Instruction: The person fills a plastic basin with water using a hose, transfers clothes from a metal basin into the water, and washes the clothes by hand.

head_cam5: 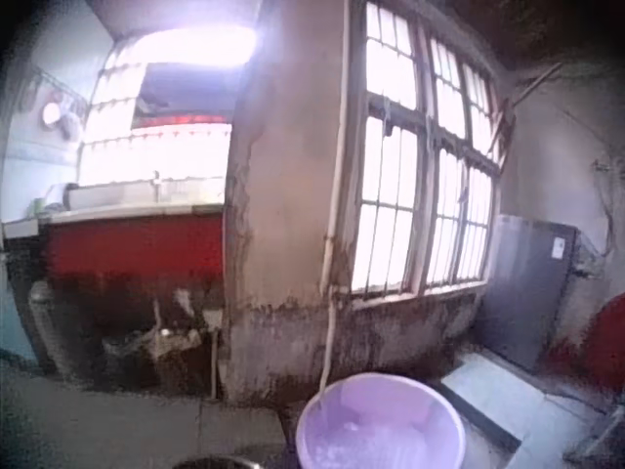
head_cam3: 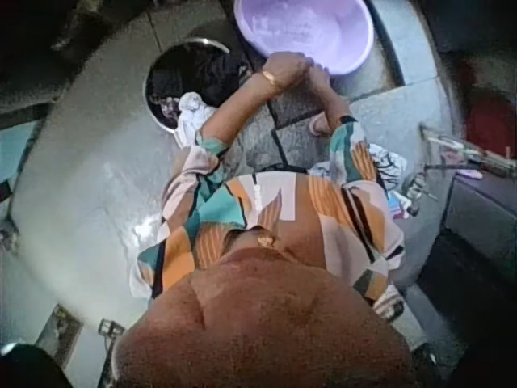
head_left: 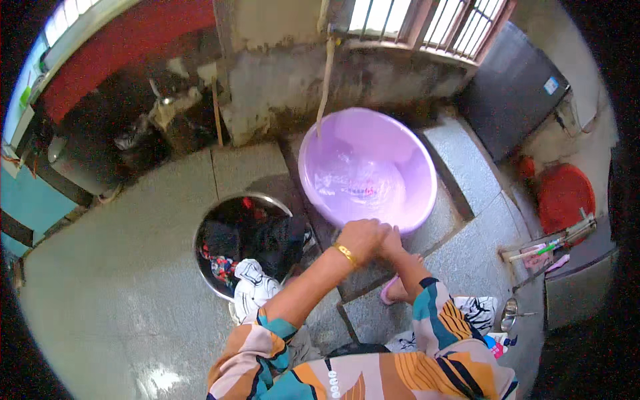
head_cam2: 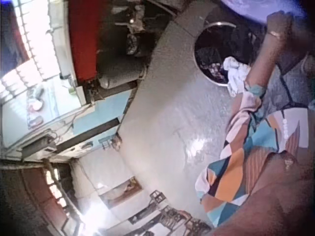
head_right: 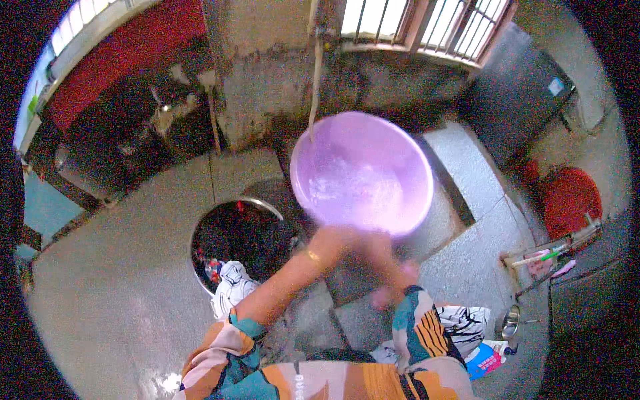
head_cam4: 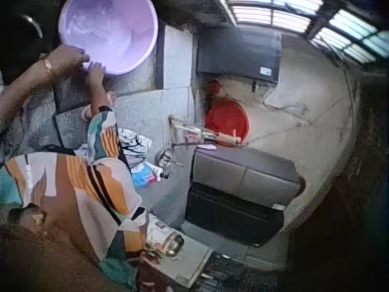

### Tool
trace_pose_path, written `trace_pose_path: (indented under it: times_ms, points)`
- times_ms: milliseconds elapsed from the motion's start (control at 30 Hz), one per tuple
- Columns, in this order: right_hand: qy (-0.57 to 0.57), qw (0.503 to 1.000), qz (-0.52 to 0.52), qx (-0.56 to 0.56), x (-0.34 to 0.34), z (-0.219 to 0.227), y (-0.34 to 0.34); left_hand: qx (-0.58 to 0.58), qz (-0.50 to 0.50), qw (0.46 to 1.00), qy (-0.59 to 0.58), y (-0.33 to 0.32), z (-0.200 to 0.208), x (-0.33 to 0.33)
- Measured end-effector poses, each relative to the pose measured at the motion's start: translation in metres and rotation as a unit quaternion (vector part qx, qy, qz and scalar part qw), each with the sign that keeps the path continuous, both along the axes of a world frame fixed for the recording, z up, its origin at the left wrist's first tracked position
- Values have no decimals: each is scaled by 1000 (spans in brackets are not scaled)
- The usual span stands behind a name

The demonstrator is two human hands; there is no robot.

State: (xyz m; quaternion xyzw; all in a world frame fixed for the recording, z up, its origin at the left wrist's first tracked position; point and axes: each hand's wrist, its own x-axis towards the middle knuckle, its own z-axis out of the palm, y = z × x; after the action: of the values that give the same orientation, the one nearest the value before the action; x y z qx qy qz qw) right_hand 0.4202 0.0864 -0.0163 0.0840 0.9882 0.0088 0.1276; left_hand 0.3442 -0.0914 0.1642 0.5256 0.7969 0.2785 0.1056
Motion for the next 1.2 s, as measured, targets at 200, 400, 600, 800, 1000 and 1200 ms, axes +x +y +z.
trace_pose_path:
  times_ms: [200, 400, 600, 800, 1000, 1200]
  points:
    - [-4, 999, 35, -3, -32, -19, -19, -29, -41, 999, -5, 3, 10, 1]
    - [-25, 999, 45, -4, -52, -19, -61, -98, -64, 993, 10, 8, 9, 0]
    - [-50, 997, 58, -4, -55, -28, -92, -104, -38, 993, -39, -13, 45, -4]
    - [-77, 996, 42, -25, -73, -7, -95, -92, -48, 990, -94, 5, 18, 6]
    - [162, 940, 165, -251, -122, 29, -130, 11, 48, 997, -62, -4, 22, -7]
    - [135, 902, 321, -256, -167, 56, -260, 213, 211, 954, -20, -22, 41, -34]
